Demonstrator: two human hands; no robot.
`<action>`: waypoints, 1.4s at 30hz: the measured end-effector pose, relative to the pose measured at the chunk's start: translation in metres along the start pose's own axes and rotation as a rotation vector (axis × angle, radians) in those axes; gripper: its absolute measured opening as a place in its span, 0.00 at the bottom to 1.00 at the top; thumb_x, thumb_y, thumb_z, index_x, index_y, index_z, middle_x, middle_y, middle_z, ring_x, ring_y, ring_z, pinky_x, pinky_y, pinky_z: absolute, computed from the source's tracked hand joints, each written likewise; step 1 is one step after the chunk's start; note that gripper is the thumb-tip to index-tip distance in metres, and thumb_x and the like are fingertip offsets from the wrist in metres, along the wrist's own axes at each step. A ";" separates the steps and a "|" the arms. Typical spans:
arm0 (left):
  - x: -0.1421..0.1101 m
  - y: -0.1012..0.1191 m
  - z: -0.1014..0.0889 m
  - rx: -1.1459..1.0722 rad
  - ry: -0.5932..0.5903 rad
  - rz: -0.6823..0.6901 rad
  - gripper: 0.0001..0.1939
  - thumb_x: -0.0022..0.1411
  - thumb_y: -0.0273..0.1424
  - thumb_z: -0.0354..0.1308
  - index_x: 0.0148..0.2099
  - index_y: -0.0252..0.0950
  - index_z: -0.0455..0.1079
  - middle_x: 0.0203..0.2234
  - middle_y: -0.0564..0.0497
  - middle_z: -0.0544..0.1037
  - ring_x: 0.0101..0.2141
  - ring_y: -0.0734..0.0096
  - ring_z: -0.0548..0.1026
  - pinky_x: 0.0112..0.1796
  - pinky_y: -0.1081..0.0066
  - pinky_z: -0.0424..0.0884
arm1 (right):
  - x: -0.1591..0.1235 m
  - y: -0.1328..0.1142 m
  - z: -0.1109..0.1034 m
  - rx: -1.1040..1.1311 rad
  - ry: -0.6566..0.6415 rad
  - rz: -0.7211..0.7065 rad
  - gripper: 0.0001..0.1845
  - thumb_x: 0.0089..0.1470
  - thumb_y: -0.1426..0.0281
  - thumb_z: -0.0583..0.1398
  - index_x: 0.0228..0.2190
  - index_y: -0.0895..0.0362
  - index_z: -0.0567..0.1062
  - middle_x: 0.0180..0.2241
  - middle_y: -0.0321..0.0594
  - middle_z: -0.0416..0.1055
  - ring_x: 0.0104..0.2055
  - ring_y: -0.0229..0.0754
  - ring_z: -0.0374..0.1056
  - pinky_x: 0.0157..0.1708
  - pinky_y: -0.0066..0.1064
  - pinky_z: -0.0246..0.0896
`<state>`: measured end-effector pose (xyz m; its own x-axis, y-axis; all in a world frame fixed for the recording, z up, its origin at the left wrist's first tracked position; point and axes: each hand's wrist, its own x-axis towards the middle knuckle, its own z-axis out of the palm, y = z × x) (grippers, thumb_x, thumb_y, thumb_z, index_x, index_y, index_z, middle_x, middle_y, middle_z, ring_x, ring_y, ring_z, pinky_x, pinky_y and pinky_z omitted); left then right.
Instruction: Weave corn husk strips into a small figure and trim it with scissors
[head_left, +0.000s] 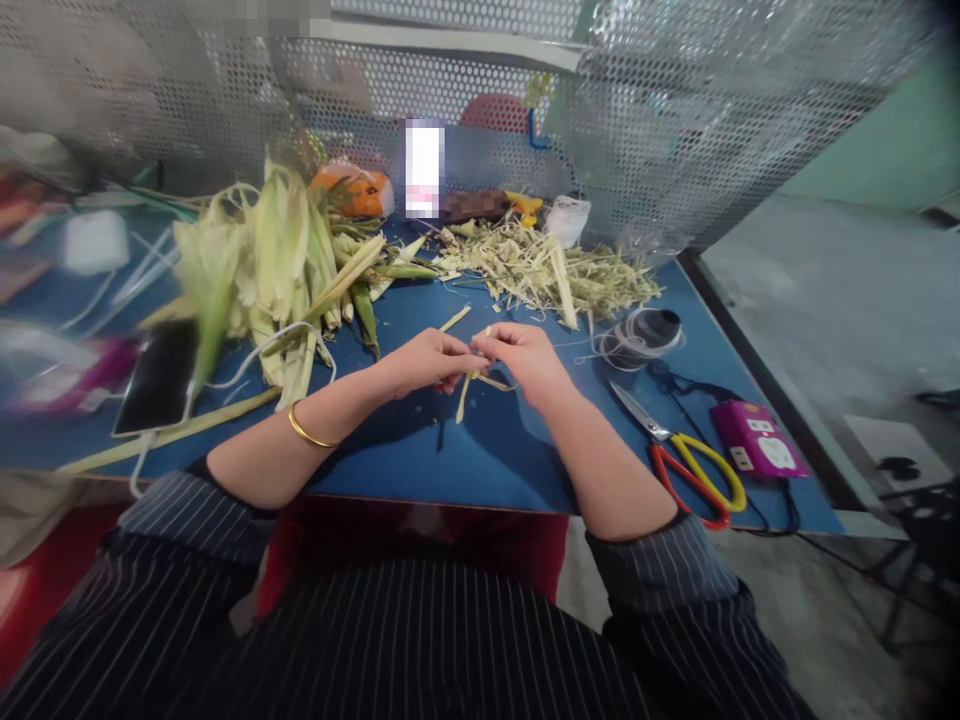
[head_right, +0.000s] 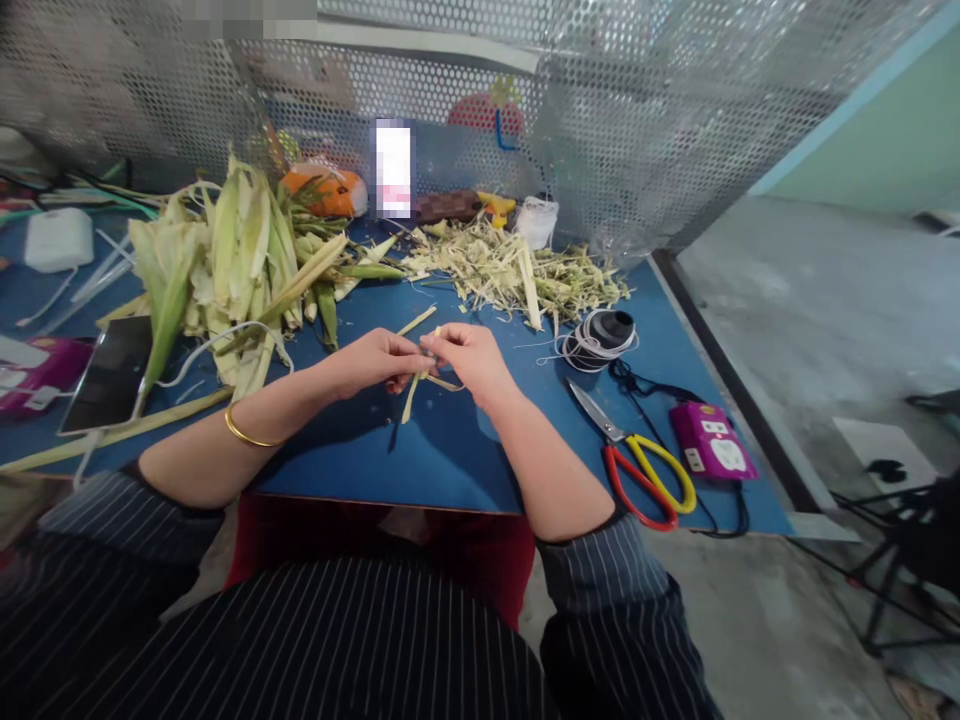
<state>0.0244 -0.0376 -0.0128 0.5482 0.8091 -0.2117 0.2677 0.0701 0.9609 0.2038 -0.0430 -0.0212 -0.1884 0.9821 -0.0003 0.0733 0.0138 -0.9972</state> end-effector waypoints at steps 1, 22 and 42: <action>0.000 -0.001 0.000 0.010 0.014 0.005 0.17 0.57 0.40 0.64 0.23 0.33 0.70 0.14 0.56 0.66 0.17 0.80 0.64 0.22 0.76 0.60 | 0.000 0.001 0.003 0.005 0.039 -0.012 0.17 0.42 0.59 0.69 0.18 0.57 0.73 0.21 0.33 0.69 0.24 0.34 0.61 0.30 0.30 0.58; 0.003 0.000 0.004 -0.258 0.204 -0.014 0.12 0.59 0.38 0.62 0.35 0.34 0.80 0.18 0.54 0.70 0.19 0.81 0.67 0.21 0.77 0.57 | 0.006 0.006 0.004 0.149 0.456 -0.161 0.18 0.51 0.52 0.63 0.31 0.54 0.79 0.30 0.35 0.74 0.30 0.35 0.68 0.32 0.29 0.61; 0.001 -0.002 0.008 -0.284 0.129 0.006 0.06 0.55 0.33 0.65 0.30 0.34 0.77 0.17 0.53 0.73 0.19 0.79 0.71 0.24 0.75 0.65 | 0.002 0.015 0.019 0.145 0.344 -0.122 0.12 0.45 0.60 0.66 0.21 0.55 0.77 0.18 0.32 0.68 0.21 0.33 0.60 0.25 0.30 0.57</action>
<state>0.0310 -0.0416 -0.0160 0.4391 0.8762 -0.1986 0.0223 0.2104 0.9774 0.1863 -0.0447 -0.0375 0.1540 0.9809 0.1190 -0.0735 0.1315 -0.9886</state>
